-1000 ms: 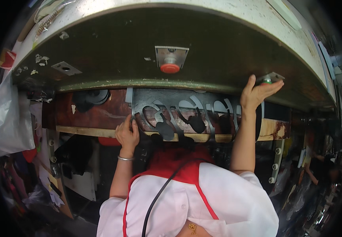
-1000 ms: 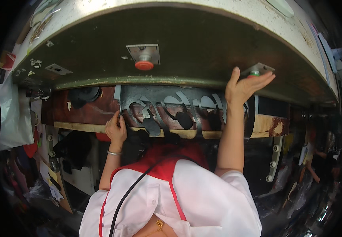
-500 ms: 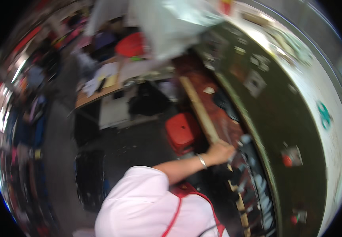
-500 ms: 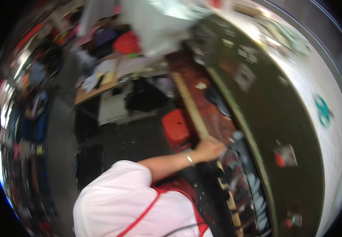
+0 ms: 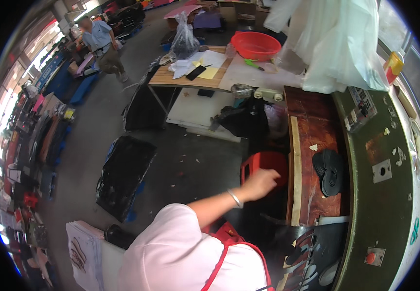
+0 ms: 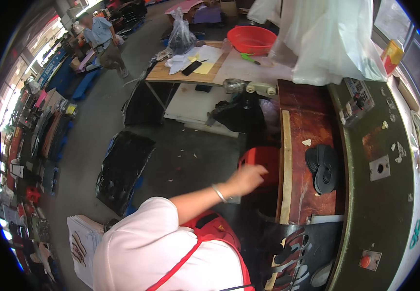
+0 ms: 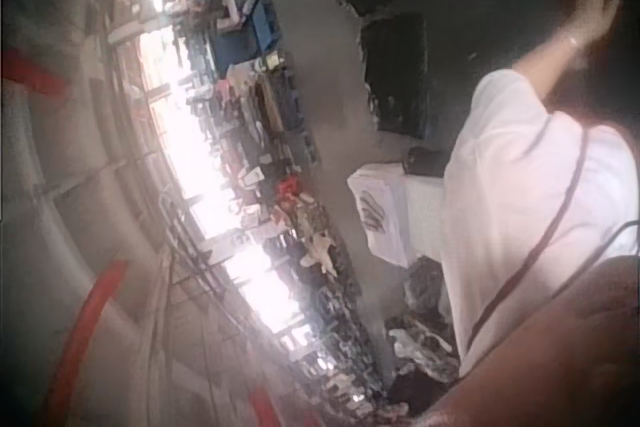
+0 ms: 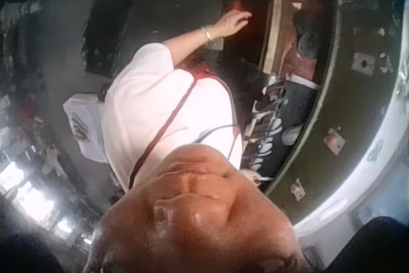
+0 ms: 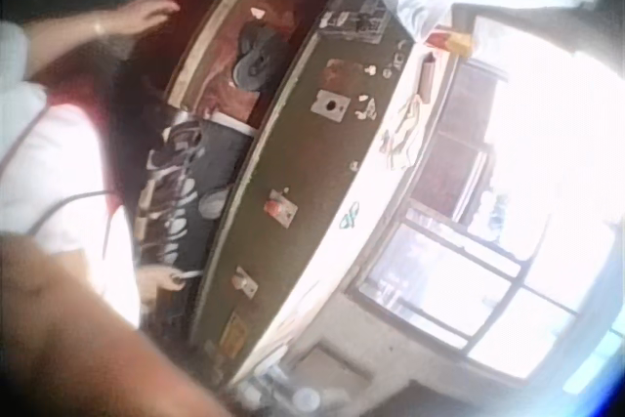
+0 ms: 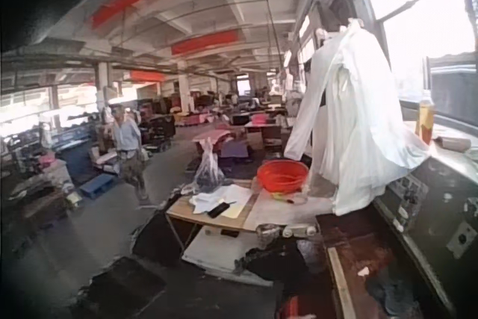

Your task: The person operates a hydraulic die-cutting press to cut shapes from black material sheets. They place sheets on the press bed, align them, press the activation buttons, and remove the cut pieces. The person also briefly handles a clipboard and continues cutting additional sheets.

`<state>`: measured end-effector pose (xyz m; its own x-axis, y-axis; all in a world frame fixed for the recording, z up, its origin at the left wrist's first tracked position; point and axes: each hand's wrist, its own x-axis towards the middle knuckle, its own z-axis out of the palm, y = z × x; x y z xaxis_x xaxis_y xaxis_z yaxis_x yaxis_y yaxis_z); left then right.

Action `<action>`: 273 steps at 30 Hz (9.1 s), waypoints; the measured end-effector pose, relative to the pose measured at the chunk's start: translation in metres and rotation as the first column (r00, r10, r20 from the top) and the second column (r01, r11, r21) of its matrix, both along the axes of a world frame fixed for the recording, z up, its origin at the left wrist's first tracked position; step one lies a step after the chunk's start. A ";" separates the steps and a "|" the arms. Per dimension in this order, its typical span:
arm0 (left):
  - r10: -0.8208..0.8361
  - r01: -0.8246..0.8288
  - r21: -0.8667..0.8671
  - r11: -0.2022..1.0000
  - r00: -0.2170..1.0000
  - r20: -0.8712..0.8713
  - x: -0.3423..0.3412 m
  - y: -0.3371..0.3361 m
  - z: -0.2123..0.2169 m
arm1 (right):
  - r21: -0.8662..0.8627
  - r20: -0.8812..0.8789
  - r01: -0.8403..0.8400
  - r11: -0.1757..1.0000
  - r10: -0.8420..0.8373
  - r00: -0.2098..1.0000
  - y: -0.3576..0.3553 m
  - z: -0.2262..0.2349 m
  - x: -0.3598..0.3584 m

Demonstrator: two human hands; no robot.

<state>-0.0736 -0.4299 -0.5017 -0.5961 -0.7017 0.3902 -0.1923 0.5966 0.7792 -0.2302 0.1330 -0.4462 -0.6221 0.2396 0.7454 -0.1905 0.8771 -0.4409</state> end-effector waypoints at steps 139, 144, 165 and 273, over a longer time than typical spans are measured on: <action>0.273 -0.655 0.728 -0.203 -0.752 -0.600 1.227 0.215 0.038 | 0.331 0.726 -0.818 -0.470 0.681 -0.097 -0.688 0.008 0.582; 0.390 -0.630 0.765 -0.131 -0.742 -0.544 1.178 0.235 0.042 | 0.312 0.798 -0.818 -0.483 0.600 -0.050 -0.691 0.008 0.592; 0.906 -0.812 0.584 0.007 -0.242 -0.347 1.057 0.135 0.108 | -0.380 0.678 -0.866 -0.327 0.539 -0.500 -0.687 -0.043 0.624; 0.776 -0.705 0.376 0.601 0.627 -0.065 0.906 -0.001 0.082 | -0.931 0.235 -0.148 0.335 0.238 -0.942 -0.645 -0.034 0.810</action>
